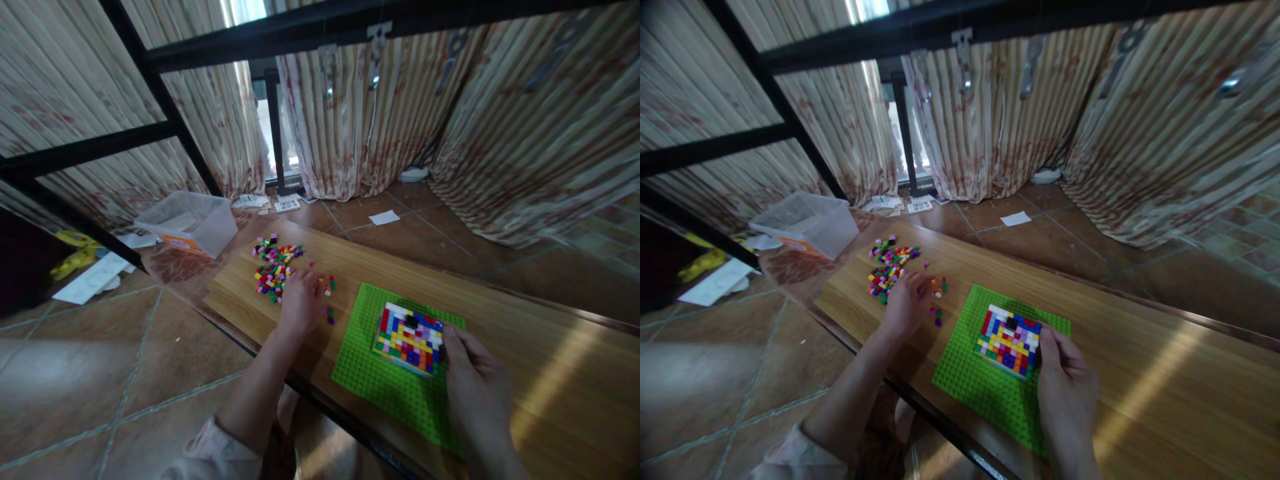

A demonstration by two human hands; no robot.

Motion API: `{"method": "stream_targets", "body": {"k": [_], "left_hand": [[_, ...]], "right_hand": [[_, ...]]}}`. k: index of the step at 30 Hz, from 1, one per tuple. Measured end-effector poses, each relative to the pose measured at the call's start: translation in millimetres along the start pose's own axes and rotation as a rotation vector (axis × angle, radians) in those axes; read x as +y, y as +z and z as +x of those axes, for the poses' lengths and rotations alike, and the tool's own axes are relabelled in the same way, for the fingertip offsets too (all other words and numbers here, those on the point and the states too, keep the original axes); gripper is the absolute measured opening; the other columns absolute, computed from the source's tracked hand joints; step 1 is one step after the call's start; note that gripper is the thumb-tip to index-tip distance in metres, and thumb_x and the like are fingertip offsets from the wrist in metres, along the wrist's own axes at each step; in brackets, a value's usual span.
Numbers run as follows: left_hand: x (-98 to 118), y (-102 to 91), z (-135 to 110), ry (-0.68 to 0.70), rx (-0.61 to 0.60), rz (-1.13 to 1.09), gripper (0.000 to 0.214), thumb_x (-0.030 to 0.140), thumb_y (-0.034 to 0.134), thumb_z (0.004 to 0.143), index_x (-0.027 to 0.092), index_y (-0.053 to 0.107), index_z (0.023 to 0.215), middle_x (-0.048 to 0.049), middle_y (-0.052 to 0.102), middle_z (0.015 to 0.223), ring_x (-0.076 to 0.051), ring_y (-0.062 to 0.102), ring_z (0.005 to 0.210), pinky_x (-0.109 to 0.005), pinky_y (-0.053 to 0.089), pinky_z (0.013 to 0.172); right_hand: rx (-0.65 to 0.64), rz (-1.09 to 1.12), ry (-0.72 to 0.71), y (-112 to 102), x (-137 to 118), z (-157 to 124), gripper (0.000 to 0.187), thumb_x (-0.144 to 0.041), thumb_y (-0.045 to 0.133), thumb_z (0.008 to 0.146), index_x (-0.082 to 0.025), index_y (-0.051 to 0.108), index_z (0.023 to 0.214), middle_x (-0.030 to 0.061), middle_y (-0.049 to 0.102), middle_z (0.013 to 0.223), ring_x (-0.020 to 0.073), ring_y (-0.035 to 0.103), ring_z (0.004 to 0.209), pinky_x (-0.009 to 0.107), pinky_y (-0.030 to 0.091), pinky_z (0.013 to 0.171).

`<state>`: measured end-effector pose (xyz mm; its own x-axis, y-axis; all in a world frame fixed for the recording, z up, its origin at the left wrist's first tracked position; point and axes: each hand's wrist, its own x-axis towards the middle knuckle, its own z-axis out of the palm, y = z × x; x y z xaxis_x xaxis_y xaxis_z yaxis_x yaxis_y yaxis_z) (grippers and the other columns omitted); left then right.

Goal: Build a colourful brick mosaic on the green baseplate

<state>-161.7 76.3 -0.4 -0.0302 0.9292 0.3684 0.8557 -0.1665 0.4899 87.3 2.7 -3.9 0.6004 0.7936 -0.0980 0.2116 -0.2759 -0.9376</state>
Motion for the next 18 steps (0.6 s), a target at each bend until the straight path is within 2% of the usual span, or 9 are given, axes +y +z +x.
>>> {"method": "stream_targets", "body": {"k": [5, 10, 14, 18], "left_hand": [[-8.7, -9.6, 1.4, 0.032, -0.094, 0.073, 0.020, 0.012, 0.061, 0.081, 0.021, 0.074, 0.092, -0.0054, 0.074, 0.092, -0.023, 0.066, 0.090, -0.037, 0.051, 0.087], [-6.8, -18.4, -3.6, 0.032, -0.156, 0.170, 0.019, 0.014, 0.060, 0.080, 0.022, 0.074, 0.091, -0.0057, 0.073, 0.089, -0.024, 0.064, 0.088, -0.036, 0.048, 0.080], [-4.8, -17.9, -4.1, 0.023, -0.201, 0.172, 0.019, 0.012, 0.059, 0.079, 0.021, 0.073, 0.088, -0.0052, 0.073, 0.088, -0.024, 0.063, 0.088, -0.035, 0.047, 0.079], [-6.1, -14.6, -2.5, 0.029, -0.186, 0.113, 0.022, 0.009, 0.060, 0.077, 0.020, 0.073, 0.092, -0.0052, 0.073, 0.089, -0.022, 0.063, 0.086, -0.034, 0.047, 0.080]], "right_hand": [[-0.016, -0.010, -0.026, -0.7, 3.3, 2.0, 0.049, -0.059, 0.064, 0.077, -0.016, 0.078, 0.096, 0.0070, 0.077, 0.087, 0.0269, 0.069, 0.082, 0.034, 0.049, 0.070], [-0.020, -0.022, -0.056, -0.6, 1.1, 2.3, 0.049, -0.060, 0.064, 0.077, -0.015, 0.078, 0.092, 0.0069, 0.077, 0.083, 0.0263, 0.069, 0.079, 0.033, 0.048, 0.067], [-0.017, -0.058, -0.051, -0.9, -4.0, 0.8, 0.050, -0.058, 0.062, 0.077, -0.014, 0.078, 0.093, 0.0079, 0.077, 0.083, 0.0265, 0.069, 0.078, 0.032, 0.048, 0.065], [-0.017, -0.070, -0.058, -1.4, -4.4, 0.8, 0.050, -0.056, 0.061, 0.078, -0.013, 0.078, 0.095, 0.0088, 0.078, 0.086, 0.0268, 0.070, 0.080, 0.032, 0.049, 0.066]]}}
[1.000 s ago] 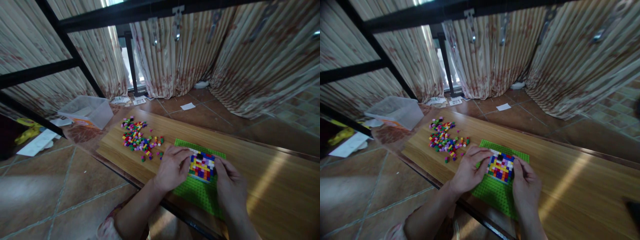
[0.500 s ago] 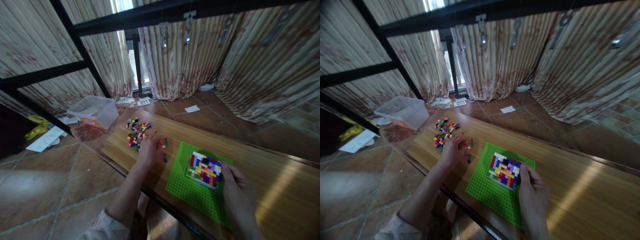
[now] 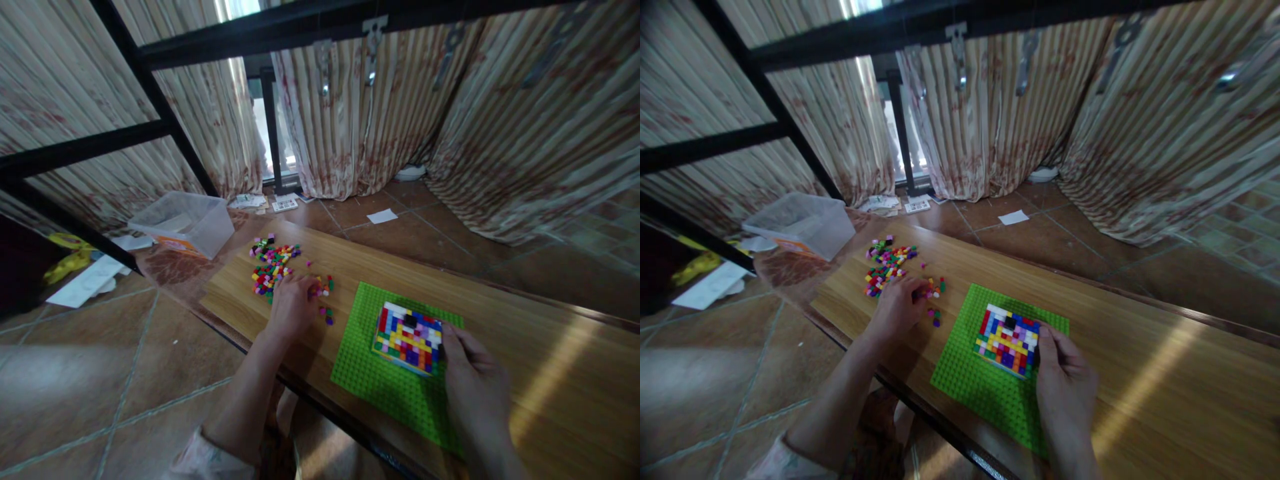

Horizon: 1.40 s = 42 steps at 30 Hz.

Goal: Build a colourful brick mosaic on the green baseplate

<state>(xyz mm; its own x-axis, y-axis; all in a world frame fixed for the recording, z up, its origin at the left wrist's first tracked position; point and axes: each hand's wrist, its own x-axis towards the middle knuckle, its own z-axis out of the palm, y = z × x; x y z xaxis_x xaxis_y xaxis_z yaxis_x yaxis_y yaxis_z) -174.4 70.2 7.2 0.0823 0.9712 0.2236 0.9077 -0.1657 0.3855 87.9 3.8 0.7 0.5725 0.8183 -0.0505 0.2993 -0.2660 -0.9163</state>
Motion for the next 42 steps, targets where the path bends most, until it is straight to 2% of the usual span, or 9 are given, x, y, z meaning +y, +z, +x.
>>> {"method": "stream_targets", "body": {"k": [5, 9, 12, 14, 16, 20, 25, 34, 42], "left_hand": [[6.3, -1.6, -0.7, 0.043, 0.073, -0.252, 0.026, 0.007, 0.060, 0.078, 0.019, 0.071, 0.099, -0.0041, 0.072, 0.088, -0.019, 0.064, 0.083, -0.031, 0.049, 0.078], [23.6, -3.7, -6.6, 0.191, 0.156, -0.510, 0.026, 0.008, 0.060, 0.084, 0.019, 0.068, 0.106, -0.0043, 0.070, 0.096, -0.017, 0.064, 0.089, -0.031, 0.051, 0.083], [41.6, 0.1, -13.6, 0.291, 0.171, -0.707, 0.025, 0.013, 0.064, 0.086, 0.020, 0.067, 0.110, -0.0056, 0.069, 0.102, -0.017, 0.064, 0.094, -0.031, 0.051, 0.086], [54.3, 4.1, -18.8, 0.297, 0.143, -0.854, 0.028, 0.015, 0.066, 0.086, 0.020, 0.067, 0.114, -0.0058, 0.068, 0.099, -0.017, 0.063, 0.092, -0.031, 0.052, 0.086], [66.2, 7.5, -23.3, 0.256, 0.084, -1.014, 0.030, 0.017, 0.069, 0.085, 0.021, 0.068, 0.115, -0.0054, 0.066, 0.096, -0.016, 0.063, 0.090, -0.029, 0.052, 0.084], [84.6, 9.8, -28.7, 0.151, -0.050, -1.313, 0.030, 0.020, 0.075, 0.081, 0.021, 0.072, 0.111, -0.0036, 0.067, 0.093, -0.014, 0.063, 0.085, -0.024, 0.053, 0.078], [97.3, 10.3, -30.6, 0.056, -0.143, -1.567, 0.030, 0.019, 0.078, 0.078, 0.022, 0.074, 0.108, -0.0032, 0.072, 0.094, -0.013, 0.066, 0.083, -0.022, 0.053, 0.075], [106.2, 11.2, -33.6, 0.045, -0.189, -1.557, 0.025, 0.020, 0.079, 0.078, 0.021, 0.076, 0.103, -0.0041, 0.073, 0.095, -0.014, 0.065, 0.083, -0.024, 0.054, 0.078], [104.1, 12.3, -35.1, 0.060, -0.198, -1.458, 0.028, 0.027, 0.076, 0.082, 0.018, 0.073, 0.108, -0.0034, 0.070, 0.087, -0.013, 0.061, 0.078, -0.026, 0.051, 0.077]], "right_hand": [[0.018, 0.039, -0.015, 1.5, 7.6, 2.4, 0.048, -0.057, 0.063, 0.078, -0.014, 0.078, 0.096, 0.0095, 0.078, 0.089, 0.0272, 0.070, 0.083, 0.035, 0.051, 0.071], [0.100, 0.148, -0.054, 6.0, 10.6, 2.9, 0.042, -0.054, 0.064, 0.082, -0.017, 0.077, 0.097, 0.0093, 0.077, 0.096, 0.0251, 0.069, 0.088, 0.038, 0.052, 0.080], [0.222, 0.240, -0.142, 8.9, 3.3, -1.8, 0.036, -0.050, 0.068, 0.082, -0.018, 0.076, 0.094, 0.0082, 0.076, 0.093, 0.0222, 0.069, 0.083, 0.038, 0.053, 0.080], [0.252, 0.257, -0.241, 9.2, -4.9, -7.8, 0.029, -0.046, 0.069, 0.083, -0.019, 0.076, 0.092, 0.0066, 0.075, 0.091, 0.0210, 0.069, 0.083, 0.037, 0.053, 0.081], [0.198, 0.240, -0.362, 7.9, -12.9, -14.8, 0.023, -0.042, 0.070, 0.084, -0.021, 0.077, 0.091, 0.0050, 0.074, 0.091, 0.0196, 0.067, 0.083, 0.036, 0.052, 0.080], [-0.037, 0.195, -0.583, 4.1, -21.4, -25.5, 0.014, -0.031, 0.069, 0.086, -0.026, 0.076, 0.098, 0.0027, 0.071, 0.099, 0.0174, 0.066, 0.091, 0.032, 0.051, 0.082], [-0.163, 0.171, -0.659, 3.3, -19.6, -26.8, 0.017, -0.025, 0.068, 0.087, -0.029, 0.073, 0.103, 0.0012, 0.068, 0.103, 0.0155, 0.064, 0.096, 0.030, 0.051, 0.085], [-0.195, 0.286, -0.596, 4.0, -23.6, -28.6, 0.014, -0.021, 0.069, 0.087, -0.030, 0.073, 0.098, -0.0006, 0.069, 0.099, 0.0138, 0.063, 0.094, 0.028, 0.050, 0.083], [-0.204, 0.379, -0.503, 5.6, -22.7, -27.7, 0.012, -0.022, 0.073, 0.083, -0.029, 0.077, 0.092, 0.0003, 0.070, 0.094, 0.0144, 0.064, 0.089, 0.027, 0.051, 0.076]]}}
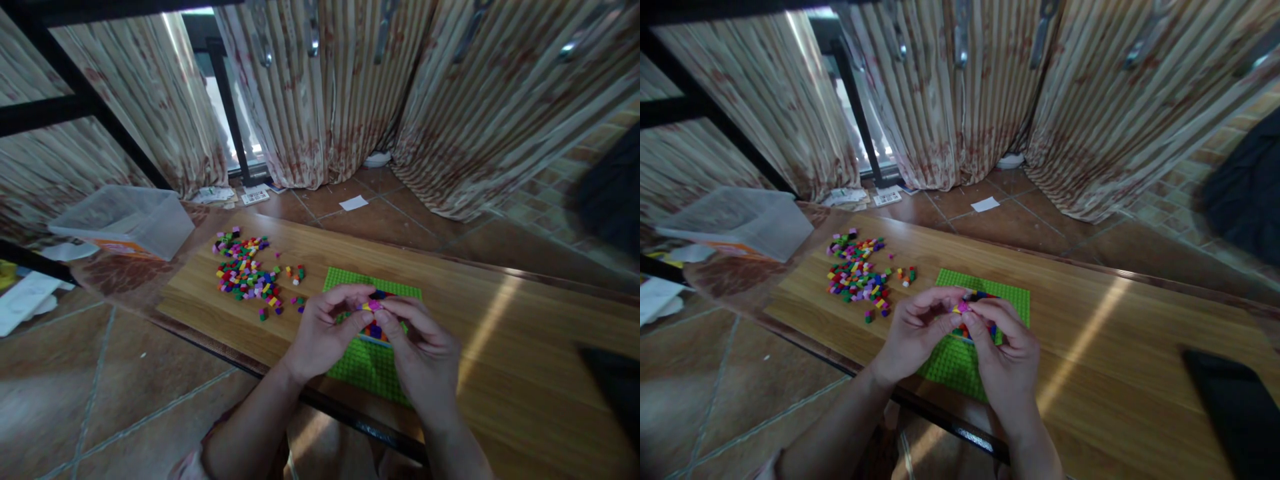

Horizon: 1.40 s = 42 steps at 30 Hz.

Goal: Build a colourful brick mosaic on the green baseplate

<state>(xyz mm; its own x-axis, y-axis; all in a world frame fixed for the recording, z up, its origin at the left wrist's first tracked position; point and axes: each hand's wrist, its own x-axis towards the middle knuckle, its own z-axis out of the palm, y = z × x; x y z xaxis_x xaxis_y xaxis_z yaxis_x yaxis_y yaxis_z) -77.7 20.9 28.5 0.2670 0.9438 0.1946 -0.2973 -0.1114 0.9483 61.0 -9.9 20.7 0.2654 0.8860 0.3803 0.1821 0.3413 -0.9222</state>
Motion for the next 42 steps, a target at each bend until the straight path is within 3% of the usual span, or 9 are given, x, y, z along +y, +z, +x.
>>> {"method": "stream_targets", "body": {"k": [6, 11, 16, 20, 28, 36, 42], "left_hand": [[-1.8, -0.7, -0.4, 0.034, -0.008, 0.077, 0.029, 0.033, 0.074, 0.084, 0.017, 0.072, 0.107, -0.0032, 0.067, 0.082, -0.014, 0.059, 0.075, -0.026, 0.050, 0.074], [-3.0, -2.2, 1.0, 0.032, 0.021, 0.096, 0.027, 0.033, 0.074, 0.083, 0.017, 0.072, 0.104, -0.0040, 0.069, 0.084, -0.014, 0.060, 0.077, -0.025, 0.050, 0.074], [-0.3, -4.2, 3.4, 0.013, 0.069, 0.098, 0.024, 0.033, 0.073, 0.084, 0.017, 0.073, 0.101, -0.0047, 0.071, 0.090, -0.015, 0.062, 0.080, -0.026, 0.051, 0.077], [-1.2, -7.0, 6.2, 0.000, 0.162, 0.089, 0.021, 0.030, 0.076, 0.081, 0.017, 0.074, 0.096, -0.0021, 0.070, 0.082, -0.013, 0.060, 0.074, -0.023, 0.049, 0.071], [-8.2, -14.3, 11.5, -0.061, 0.283, 0.074, 0.018, 0.027, 0.075, 0.078, 0.016, 0.073, 0.092, -0.0027, 0.072, 0.083, -0.013, 0.062, 0.074, -0.023, 0.049, 0.069], [-7.2, -16.4, 11.2, -0.111, 0.283, 0.101, 0.018, 0.027, 0.075, 0.077, 0.016, 0.073, 0.091, -0.0033, 0.073, 0.085, -0.014, 0.063, 0.073, -0.024, 0.050, 0.068], [-7.5, -15.3, 11.7, -0.122, 0.284, 0.085, 0.014, 0.022, 0.073, 0.077, 0.016, 0.073, 0.089, -0.0028, 0.072, 0.084, -0.013, 0.063, 0.073, -0.023, 0.049, 0.069]], "right_hand": [[0.010, 0.089, 0.087, -0.2, -1.0, -0.2, 0.008, -0.024, 0.076, 0.080, -0.029, 0.079, 0.086, 0.0009, 0.071, 0.090, 0.0150, 0.065, 0.085, 0.027, 0.053, 0.071], [0.110, 0.131, 0.103, -0.6, -2.0, 2.2, 0.006, -0.026, 0.078, 0.078, -0.029, 0.079, 0.083, -0.0001, 0.073, 0.087, 0.0145, 0.066, 0.079, 0.028, 0.053, 0.070], [0.129, -0.123, 0.029, -11.7, -1.5, 5.6, 0.009, -0.029, 0.073, 0.083, -0.029, 0.079, 0.090, -0.0003, 0.072, 0.091, 0.0156, 0.066, 0.084, 0.031, 0.053, 0.078], [0.129, -0.310, -0.042, -21.8, 5.2, 9.6, 0.011, -0.034, 0.070, 0.085, -0.028, 0.079, 0.089, 0.0006, 0.071, 0.094, 0.0167, 0.065, 0.088, 0.034, 0.051, 0.083], [0.037, -0.374, -0.015, -21.6, 14.4, 11.2, 0.014, -0.039, 0.071, 0.084, -0.027, 0.078, 0.086, 0.0023, 0.068, 0.102, 0.0187, 0.064, 0.096, 0.037, 0.051, 0.088], [-0.018, -0.392, 0.016, -24.8, 23.2, 11.2, 0.016, -0.041, 0.070, 0.082, -0.026, 0.077, 0.085, 0.0044, 0.066, 0.111, 0.0209, 0.063, 0.103, 0.042, 0.050, 0.092], [0.012, -0.371, 0.057, -20.9, 24.6, 10.9, 0.017, -0.041, 0.071, 0.080, -0.024, 0.076, 0.083, 0.0059, 0.066, 0.116, 0.0224, 0.063, 0.107, 0.046, 0.047, 0.097]]}}
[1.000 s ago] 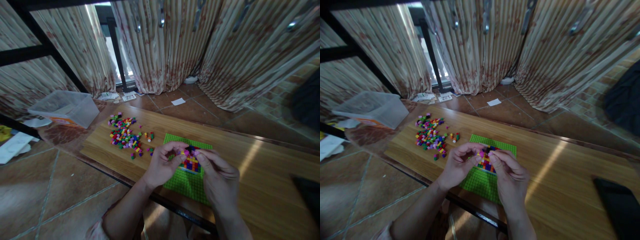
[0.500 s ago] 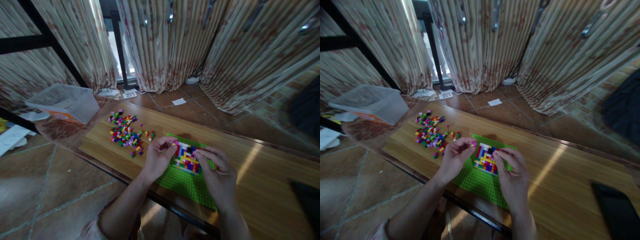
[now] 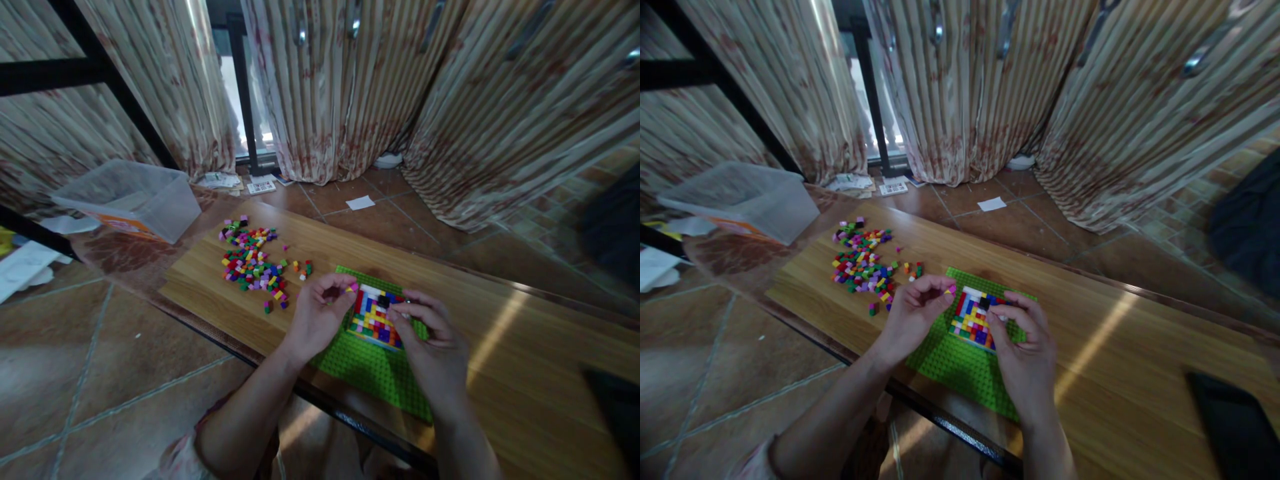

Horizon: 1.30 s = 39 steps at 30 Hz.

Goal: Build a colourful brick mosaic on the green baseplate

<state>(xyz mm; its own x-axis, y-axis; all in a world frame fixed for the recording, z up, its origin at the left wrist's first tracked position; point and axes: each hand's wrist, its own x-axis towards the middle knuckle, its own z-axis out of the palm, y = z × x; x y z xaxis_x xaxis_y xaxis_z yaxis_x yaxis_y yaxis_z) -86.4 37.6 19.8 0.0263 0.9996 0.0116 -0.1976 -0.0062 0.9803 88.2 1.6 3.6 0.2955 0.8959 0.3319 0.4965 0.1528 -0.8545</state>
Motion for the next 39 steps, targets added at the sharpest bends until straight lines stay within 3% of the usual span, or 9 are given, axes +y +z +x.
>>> {"method": "stream_targets", "body": {"k": [11, 20, 23, 27, 32, 39], "left_hand": [[-4.0, 0.0, -0.1, 0.005, -0.021, 0.018, 0.016, 0.024, 0.074, 0.077, 0.016, 0.074, 0.090, -0.0035, 0.073, 0.086, -0.014, 0.064, 0.074, -0.024, 0.051, 0.069], [-4.9, 1.5, -3.0, 0.014, -0.078, -0.006, 0.019, 0.027, 0.075, 0.077, 0.016, 0.073, 0.093, -0.0015, 0.069, 0.079, -0.011, 0.059, 0.068, -0.022, 0.047, 0.065], [-3.6, 1.2, -3.9, 0.044, -0.103, 0.011, 0.021, 0.029, 0.076, 0.078, 0.016, 0.073, 0.093, -0.0016, 0.068, 0.078, -0.012, 0.059, 0.069, -0.023, 0.047, 0.067], [0.9, 2.0, -6.8, 0.089, -0.179, 0.019, 0.021, 0.027, 0.075, 0.080, 0.016, 0.073, 0.098, -0.0025, 0.069, 0.082, -0.013, 0.061, 0.074, -0.024, 0.049, 0.074], [4.6, 4.1, -11.0, 0.129, -0.271, 0.042, 0.026, 0.024, 0.073, 0.082, 0.016, 0.071, 0.108, -0.0019, 0.068, 0.083, -0.013, 0.062, 0.077, -0.025, 0.050, 0.078], [1.6, 5.1, -12.2, 0.159, -0.301, 0.043, 0.028, 0.023, 0.073, 0.083, 0.017, 0.072, 0.110, -0.0020, 0.070, 0.085, -0.013, 0.063, 0.079, -0.026, 0.051, 0.082]], "right_hand": [[0.030, 0.227, 0.198, 8.6, 5.9, -0.7, 0.018, -0.039, 0.078, 0.073, -0.022, 0.075, 0.078, 0.0075, 0.069, 0.115, 0.0238, 0.064, 0.106, 0.044, 0.050, 0.091], [0.060, 0.257, 0.231, 13.3, 10.3, -1.7, 0.017, -0.036, 0.079, 0.070, -0.021, 0.075, 0.076, 0.0059, 0.071, 0.107, 0.0227, 0.065, 0.101, 0.045, 0.050, 0.091], [0.064, 0.232, 0.182, 10.5, 6.4, -3.0, 0.017, -0.037, 0.079, 0.073, -0.022, 0.075, 0.079, 0.0057, 0.070, 0.111, 0.0226, 0.064, 0.104, 0.046, 0.048, 0.095], [0.126, 0.171, -0.001, 7.0, -10.4, -4.7, 0.014, -0.034, 0.075, 0.080, -0.025, 0.076, 0.090, 0.0047, 0.067, 0.117, 0.0210, 0.062, 0.109, 0.043, 0.046, 0.098], [0.006, 0.070, -0.175, 7.9, -23.8, -5.8, 0.013, -0.032, 0.070, 0.086, -0.029, 0.076, 0.097, 0.0029, 0.066, 0.114, 0.0196, 0.061, 0.108, 0.040, 0.046, 0.096], [-0.060, 0.119, -0.138, 7.4, -26.8, -7.2, 0.007, -0.031, 0.069, 0.087, -0.029, 0.075, 0.088, 0.0015, 0.067, 0.101, 0.0185, 0.062, 0.099, 0.038, 0.047, 0.089]]}}
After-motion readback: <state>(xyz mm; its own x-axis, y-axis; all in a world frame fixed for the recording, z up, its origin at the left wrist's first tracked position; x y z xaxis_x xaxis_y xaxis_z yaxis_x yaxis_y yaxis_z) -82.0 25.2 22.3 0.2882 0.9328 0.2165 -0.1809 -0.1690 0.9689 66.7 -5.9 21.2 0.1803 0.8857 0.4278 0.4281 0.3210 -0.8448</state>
